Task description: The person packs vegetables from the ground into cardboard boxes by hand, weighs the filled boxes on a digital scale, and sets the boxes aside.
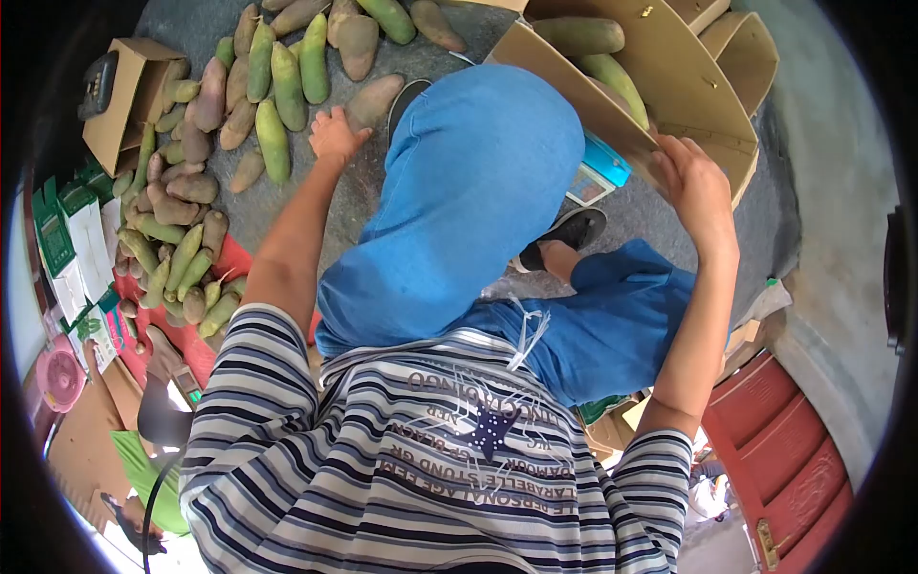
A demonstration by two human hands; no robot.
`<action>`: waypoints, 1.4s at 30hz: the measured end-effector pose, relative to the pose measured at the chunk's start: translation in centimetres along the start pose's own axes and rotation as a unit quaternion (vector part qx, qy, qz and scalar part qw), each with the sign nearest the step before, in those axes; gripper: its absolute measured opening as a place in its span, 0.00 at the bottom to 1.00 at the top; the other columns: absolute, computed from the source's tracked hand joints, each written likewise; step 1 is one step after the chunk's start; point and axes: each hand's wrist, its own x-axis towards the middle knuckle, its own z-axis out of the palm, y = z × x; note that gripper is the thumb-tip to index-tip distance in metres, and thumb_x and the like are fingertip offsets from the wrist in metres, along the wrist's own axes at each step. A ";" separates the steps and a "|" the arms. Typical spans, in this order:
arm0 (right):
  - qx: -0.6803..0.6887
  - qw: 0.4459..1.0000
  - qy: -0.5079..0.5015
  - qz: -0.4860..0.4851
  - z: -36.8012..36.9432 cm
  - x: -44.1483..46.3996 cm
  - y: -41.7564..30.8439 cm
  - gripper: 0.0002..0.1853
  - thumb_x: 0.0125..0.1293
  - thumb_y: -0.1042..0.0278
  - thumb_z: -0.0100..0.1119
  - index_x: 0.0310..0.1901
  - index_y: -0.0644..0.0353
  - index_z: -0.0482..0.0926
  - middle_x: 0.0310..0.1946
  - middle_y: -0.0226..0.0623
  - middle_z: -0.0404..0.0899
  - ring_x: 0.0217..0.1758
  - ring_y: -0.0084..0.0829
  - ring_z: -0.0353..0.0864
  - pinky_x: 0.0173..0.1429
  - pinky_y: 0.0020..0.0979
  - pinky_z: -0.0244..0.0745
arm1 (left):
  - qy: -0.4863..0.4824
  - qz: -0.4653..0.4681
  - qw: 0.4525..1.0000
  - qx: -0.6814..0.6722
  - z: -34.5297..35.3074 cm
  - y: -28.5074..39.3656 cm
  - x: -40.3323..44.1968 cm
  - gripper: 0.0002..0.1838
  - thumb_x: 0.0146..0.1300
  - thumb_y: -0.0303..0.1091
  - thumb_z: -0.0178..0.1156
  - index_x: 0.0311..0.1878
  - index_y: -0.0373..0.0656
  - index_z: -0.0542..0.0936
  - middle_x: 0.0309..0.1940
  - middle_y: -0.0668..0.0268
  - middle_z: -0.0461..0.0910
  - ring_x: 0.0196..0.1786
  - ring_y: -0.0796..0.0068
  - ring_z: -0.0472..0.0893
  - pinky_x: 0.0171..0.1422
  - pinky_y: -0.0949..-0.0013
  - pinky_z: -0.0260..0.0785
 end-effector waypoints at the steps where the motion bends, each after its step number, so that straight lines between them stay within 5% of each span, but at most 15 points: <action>1: 0.000 1.000 -0.002 0.000 0.0 0.0 -0.1 0.11 0.65 0.66 0.53 0.47 0.58 0.77 0.37 0.44 0.77 0.41 0.48 0.77 0.43 0.42 0.71 | 0.005 0.001 1.000 -0.030 1.1 -0.6 0.8 0.38 0.48 0.54 0.68 0.56 0.36 0.69 0.54 0.46 0.71 0.58 0.50 0.72 0.60 0.55 0.67; 8: 0.006 1.000 0.006 0.002 0.0 -0.2 0.1 0.11 0.63 0.65 0.54 0.45 0.54 0.78 0.39 0.41 0.78 0.44 0.46 0.78 0.45 0.43 0.73 | -0.074 -0.041 0.987 -0.134 3.1 -1.6 2.6 0.48 0.40 0.63 0.68 0.56 0.31 0.70 0.54 0.44 0.73 0.53 0.48 0.75 0.58 0.57 0.69; 10: -0.003 1.000 0.001 0.001 -0.2 -0.1 -0.3 0.11 0.62 0.65 0.55 0.45 0.55 0.78 0.41 0.41 0.79 0.44 0.45 0.79 0.45 0.43 0.73 | -0.121 -0.053 0.965 -0.226 6.4 -3.3 4.0 0.46 0.41 0.63 0.67 0.55 0.33 0.71 0.51 0.49 0.75 0.49 0.55 0.77 0.54 0.58 0.70; 14: -0.022 1.000 0.005 0.004 0.4 -0.3 0.0 0.10 0.61 0.68 0.55 0.43 0.55 0.78 0.38 0.42 0.79 0.43 0.43 0.80 0.45 0.42 0.75 | -0.276 -0.207 0.784 -0.516 6.8 -3.5 0.9 0.39 0.46 0.61 0.66 0.53 0.38 0.76 0.41 0.61 0.80 0.38 0.68 0.80 0.42 0.59 0.74; 17: -0.033 0.999 0.027 -0.020 2.0 -0.3 1.3 0.10 0.63 0.66 0.54 0.45 0.57 0.76 0.35 0.43 0.78 0.41 0.46 0.79 0.44 0.43 0.73 | -0.231 -0.156 0.651 -0.706 6.3 -2.7 -1.0 0.30 0.53 0.55 0.64 0.48 0.38 0.77 0.36 0.64 0.79 0.34 0.68 0.79 0.33 0.61 0.73; 20: -0.038 0.999 0.030 -0.013 2.1 -0.3 0.7 0.08 0.63 0.66 0.53 0.40 0.59 0.75 0.36 0.41 0.79 0.41 0.44 0.80 0.43 0.43 0.75 | -0.171 -0.105 0.707 -0.678 -0.6 -2.8 -3.1 0.27 0.57 0.49 0.63 0.47 0.34 0.75 0.40 0.61 0.78 0.36 0.68 0.79 0.34 0.66 0.73; 21: -0.036 0.999 0.031 -0.015 2.0 -0.3 0.6 0.07 0.63 0.66 0.54 0.39 0.59 0.75 0.36 0.41 0.80 0.41 0.44 0.80 0.43 0.42 0.75 | -0.049 -0.078 0.802 -0.590 -5.4 0.2 -5.2 0.29 0.55 0.47 0.65 0.48 0.30 0.73 0.44 0.58 0.77 0.36 0.69 0.79 0.35 0.70 0.73; 24: -0.050 0.998 0.030 -0.015 2.6 -0.1 0.9 0.07 0.62 0.66 0.54 0.39 0.58 0.75 0.36 0.41 0.80 0.41 0.43 0.80 0.42 0.41 0.76 | 0.099 0.123 0.780 -0.605 -13.8 4.7 -7.4 0.23 0.57 0.37 0.65 0.52 0.35 0.72 0.46 0.61 0.76 0.49 0.71 0.74 0.56 0.69 0.65; 25: -0.053 0.998 0.023 -0.013 2.5 -0.1 0.8 0.08 0.62 0.66 0.54 0.40 0.58 0.75 0.36 0.42 0.80 0.41 0.43 0.80 0.41 0.41 0.76 | 0.128 0.180 0.808 -0.546 -17.2 6.5 -8.7 0.24 0.57 0.36 0.65 0.53 0.34 0.72 0.47 0.61 0.76 0.49 0.72 0.74 0.55 0.69 0.66; 28: -0.066 0.998 0.014 -0.003 2.9 0.0 0.7 0.09 0.62 0.65 0.54 0.40 0.59 0.74 0.35 0.42 0.80 0.42 0.43 0.80 0.42 0.41 0.76 | 0.132 0.366 0.768 -0.509 -23.9 12.3 -11.6 0.28 0.54 0.32 0.66 0.57 0.33 0.70 0.50 0.59 0.74 0.53 0.71 0.74 0.58 0.68 0.66; 31: -0.069 0.997 0.022 -0.007 3.3 -0.1 0.7 0.09 0.62 0.65 0.54 0.40 0.60 0.74 0.35 0.41 0.81 0.41 0.43 0.81 0.42 0.41 0.76 | 0.184 0.505 0.780 -0.320 -27.9 18.7 -14.1 0.32 0.51 0.34 0.67 0.59 0.35 0.70 0.52 0.57 0.75 0.53 0.67 0.75 0.59 0.65 0.66; 34: -0.058 0.996 0.064 -0.028 3.7 -0.2 0.8 0.08 0.58 0.74 0.50 0.39 0.61 0.76 0.32 0.42 0.83 0.37 0.43 0.83 0.35 0.41 0.78 | 0.235 0.636 0.720 -0.148 -28.7 25.9 -15.2 0.32 0.52 0.41 0.66 0.60 0.38 0.69 0.50 0.53 0.77 0.51 0.59 0.78 0.57 0.61 0.68; 36: -0.060 0.995 0.071 -0.026 4.2 -0.1 1.0 0.08 0.58 0.73 0.50 0.39 0.60 0.76 0.32 0.42 0.83 0.37 0.42 0.84 0.36 0.41 0.78 | 0.134 0.598 0.785 -0.090 -28.6 30.7 -16.6 0.30 0.48 0.42 0.67 0.53 0.35 0.72 0.51 0.49 0.73 0.54 0.50 0.74 0.57 0.57 0.67; 42: -0.055 0.997 0.057 -0.026 4.0 -0.3 0.8 0.08 0.60 0.72 0.49 0.40 0.60 0.76 0.33 0.42 0.83 0.38 0.42 0.84 0.37 0.41 0.78 | 0.105 0.629 0.768 0.069 -23.0 35.8 -13.5 0.24 0.52 0.43 0.64 0.47 0.36 0.74 0.44 0.46 0.76 0.53 0.48 0.75 0.55 0.54 0.68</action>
